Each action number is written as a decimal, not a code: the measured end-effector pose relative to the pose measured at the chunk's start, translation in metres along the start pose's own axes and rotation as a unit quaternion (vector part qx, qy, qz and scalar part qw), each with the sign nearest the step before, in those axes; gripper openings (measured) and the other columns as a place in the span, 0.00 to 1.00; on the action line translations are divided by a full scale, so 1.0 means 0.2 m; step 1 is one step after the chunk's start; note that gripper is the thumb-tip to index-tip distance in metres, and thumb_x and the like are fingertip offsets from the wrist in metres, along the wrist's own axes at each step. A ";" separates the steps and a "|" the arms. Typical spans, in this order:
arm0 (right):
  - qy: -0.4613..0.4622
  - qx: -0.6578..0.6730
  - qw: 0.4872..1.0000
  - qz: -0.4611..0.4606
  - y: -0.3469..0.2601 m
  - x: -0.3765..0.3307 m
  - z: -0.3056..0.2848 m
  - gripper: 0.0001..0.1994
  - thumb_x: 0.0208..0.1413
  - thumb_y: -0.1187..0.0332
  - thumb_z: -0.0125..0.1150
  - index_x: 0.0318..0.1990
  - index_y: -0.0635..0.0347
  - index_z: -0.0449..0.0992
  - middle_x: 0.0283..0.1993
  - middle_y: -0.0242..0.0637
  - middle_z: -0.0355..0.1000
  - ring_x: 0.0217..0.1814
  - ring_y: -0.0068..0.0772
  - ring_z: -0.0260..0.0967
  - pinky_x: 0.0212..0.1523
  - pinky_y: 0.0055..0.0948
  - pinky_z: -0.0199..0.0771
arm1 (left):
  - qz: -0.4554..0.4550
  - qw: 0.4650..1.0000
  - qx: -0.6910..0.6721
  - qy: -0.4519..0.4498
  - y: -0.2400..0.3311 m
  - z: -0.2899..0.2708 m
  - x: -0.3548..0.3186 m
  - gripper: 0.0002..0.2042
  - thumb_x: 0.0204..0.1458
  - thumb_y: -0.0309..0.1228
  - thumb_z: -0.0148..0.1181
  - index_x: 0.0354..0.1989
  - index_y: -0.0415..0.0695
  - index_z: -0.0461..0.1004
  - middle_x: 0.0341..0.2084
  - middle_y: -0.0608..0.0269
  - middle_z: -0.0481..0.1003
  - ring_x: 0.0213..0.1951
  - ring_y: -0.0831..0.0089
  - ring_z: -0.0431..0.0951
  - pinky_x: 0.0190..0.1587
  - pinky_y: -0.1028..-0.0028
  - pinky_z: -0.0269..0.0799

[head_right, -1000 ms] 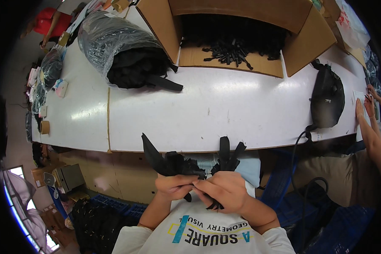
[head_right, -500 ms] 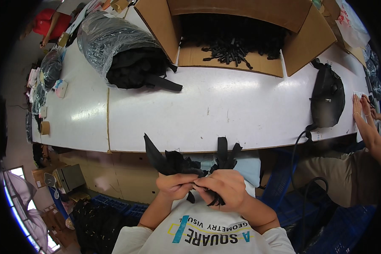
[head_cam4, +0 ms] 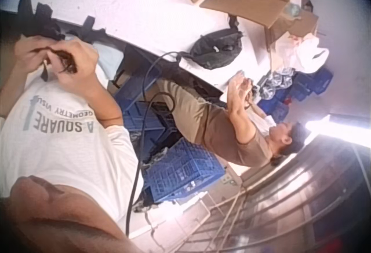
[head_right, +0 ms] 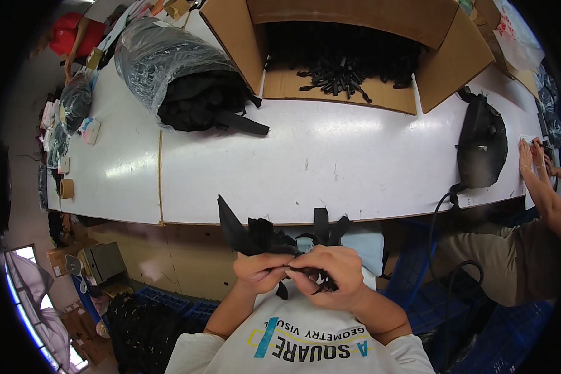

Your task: The person sits at a white table and repeatedly picks up small black plastic clips from a cardboard box. They attach these clips to a larger black plastic component held in their left hand, working one at a time. The person continues this repetitive assembly process throughout the clip.

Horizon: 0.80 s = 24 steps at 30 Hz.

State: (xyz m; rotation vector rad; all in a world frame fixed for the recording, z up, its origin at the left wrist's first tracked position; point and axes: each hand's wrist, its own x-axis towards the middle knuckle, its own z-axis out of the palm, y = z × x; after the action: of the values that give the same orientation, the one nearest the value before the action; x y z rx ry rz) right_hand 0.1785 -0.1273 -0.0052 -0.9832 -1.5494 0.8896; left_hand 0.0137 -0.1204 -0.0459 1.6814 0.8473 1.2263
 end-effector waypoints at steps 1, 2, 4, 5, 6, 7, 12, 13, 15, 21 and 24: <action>0.002 0.005 1.000 0.007 0.00 0.00 0.00 0.11 0.38 0.81 0.66 0.31 0.64 0.74 0.18 0.34 0.68 0.13 0.24 0.64 0.15 0.18 0.61 | -0.008 1.000 -0.006 -0.006 0.00 0.00 0.00 0.13 0.34 0.20 0.66 0.32 0.42 0.79 0.33 0.56 0.76 0.37 0.60 0.75 0.42 0.67 0.68; 0.001 0.004 1.000 0.006 0.00 0.00 0.00 0.11 0.38 0.81 0.66 0.31 0.64 0.74 0.17 0.34 0.68 0.13 0.23 0.64 0.14 0.18 0.60 | -0.001 1.000 -0.005 -0.014 0.00 0.00 0.00 0.13 0.34 0.20 0.66 0.32 0.42 0.79 0.33 0.56 0.77 0.37 0.60 0.75 0.43 0.67 0.68; -0.002 0.002 1.000 0.006 0.00 0.00 -0.01 0.11 0.38 0.80 0.67 0.31 0.64 0.73 0.16 0.34 0.68 0.13 0.23 0.63 0.14 0.18 0.59 | 0.012 0.999 -0.003 -0.032 -0.01 -0.01 0.02 0.13 0.34 0.20 0.65 0.33 0.41 0.79 0.34 0.55 0.77 0.37 0.60 0.76 0.43 0.67 0.68; -0.003 0.001 1.000 0.004 0.00 0.01 -0.01 0.11 0.38 0.80 0.67 0.31 0.64 0.73 0.16 0.34 0.68 0.13 0.22 0.63 0.14 0.18 0.59 | 0.022 0.999 0.004 -0.029 -0.01 -0.01 0.03 0.12 0.34 0.20 0.66 0.32 0.40 0.79 0.31 0.56 0.77 0.34 0.62 0.76 0.41 0.68 0.68; -0.005 0.000 1.000 0.001 0.00 0.01 -0.01 0.10 0.38 0.80 0.67 0.31 0.64 0.73 0.16 0.34 0.67 0.12 0.22 0.62 0.14 0.18 0.58 | 0.033 0.999 0.010 -0.026 0.00 -0.01 0.04 0.10 0.34 0.20 0.66 0.30 0.39 0.78 0.29 0.56 0.77 0.32 0.64 0.75 0.38 0.68 0.69; -0.007 -0.001 1.000 0.000 0.00 0.01 -0.01 0.10 0.38 0.80 0.67 0.31 0.63 0.73 0.16 0.34 0.67 0.12 0.22 0.62 0.14 0.18 0.57 | 0.043 0.999 0.017 -0.022 0.00 -0.01 0.05 0.09 0.34 0.20 0.66 0.28 0.38 0.78 0.26 0.57 0.77 0.29 0.66 0.75 0.35 0.69 0.69; -0.014 0.000 0.999 0.033 0.00 0.00 0.00 0.09 0.40 0.78 0.66 0.30 0.63 0.73 0.17 0.33 0.67 0.13 0.22 0.62 0.14 0.18 0.57 | 0.037 0.999 0.006 -0.019 0.02 -0.01 0.07 0.10 0.33 0.18 0.64 0.29 0.38 0.78 0.26 0.57 0.77 0.28 0.66 0.75 0.35 0.69 0.69; -0.017 0.003 0.999 0.039 0.01 0.00 0.00 0.09 0.40 0.78 0.66 0.30 0.63 0.73 0.17 0.33 0.67 0.13 0.22 0.62 0.14 0.18 0.57 | 0.032 0.999 0.006 -0.017 0.02 -0.01 0.07 0.10 0.33 0.18 0.64 0.29 0.38 0.79 0.26 0.57 0.77 0.28 0.66 0.75 0.35 0.69 0.69; -0.023 0.017 0.997 0.068 0.00 0.00 0.00 0.08 0.39 0.78 0.67 0.28 0.65 0.73 0.18 0.34 0.69 0.15 0.21 0.64 0.16 0.17 0.59 | 0.032 0.999 -0.002 -0.010 0.02 -0.01 0.07 0.10 0.34 0.18 0.63 0.29 0.38 0.79 0.26 0.57 0.77 0.28 0.66 0.76 0.36 0.69 0.69; 0.000 0.069 0.989 0.133 0.00 0.00 0.00 0.07 0.40 0.78 0.66 0.27 0.65 0.73 0.18 0.33 0.68 0.16 0.17 0.62 0.17 0.17 0.57 | -0.011 0.998 -0.043 -0.035 0.01 -0.01 0.03 0.10 0.36 0.20 0.64 0.31 0.39 0.78 0.28 0.57 0.77 0.30 0.64 0.76 0.36 0.72 0.70; 0.015 0.086 0.984 0.158 0.01 -0.01 0.00 0.07 0.40 0.79 0.66 0.27 0.65 0.74 0.17 0.32 0.68 0.15 0.16 0.59 0.17 0.16 0.55 | -0.055 0.995 -0.059 -0.052 0.02 -0.02 0.01 0.09 0.38 0.21 0.64 0.31 0.40 0.78 0.27 0.58 0.77 0.28 0.65 0.76 0.34 0.74 0.70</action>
State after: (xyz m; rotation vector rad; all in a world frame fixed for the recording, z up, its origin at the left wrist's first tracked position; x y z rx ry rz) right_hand 0.1781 -0.1283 -0.0080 -1.1275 -1.2847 1.2028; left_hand 0.0099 -0.1187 -0.0410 1.5685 0.7784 1.0825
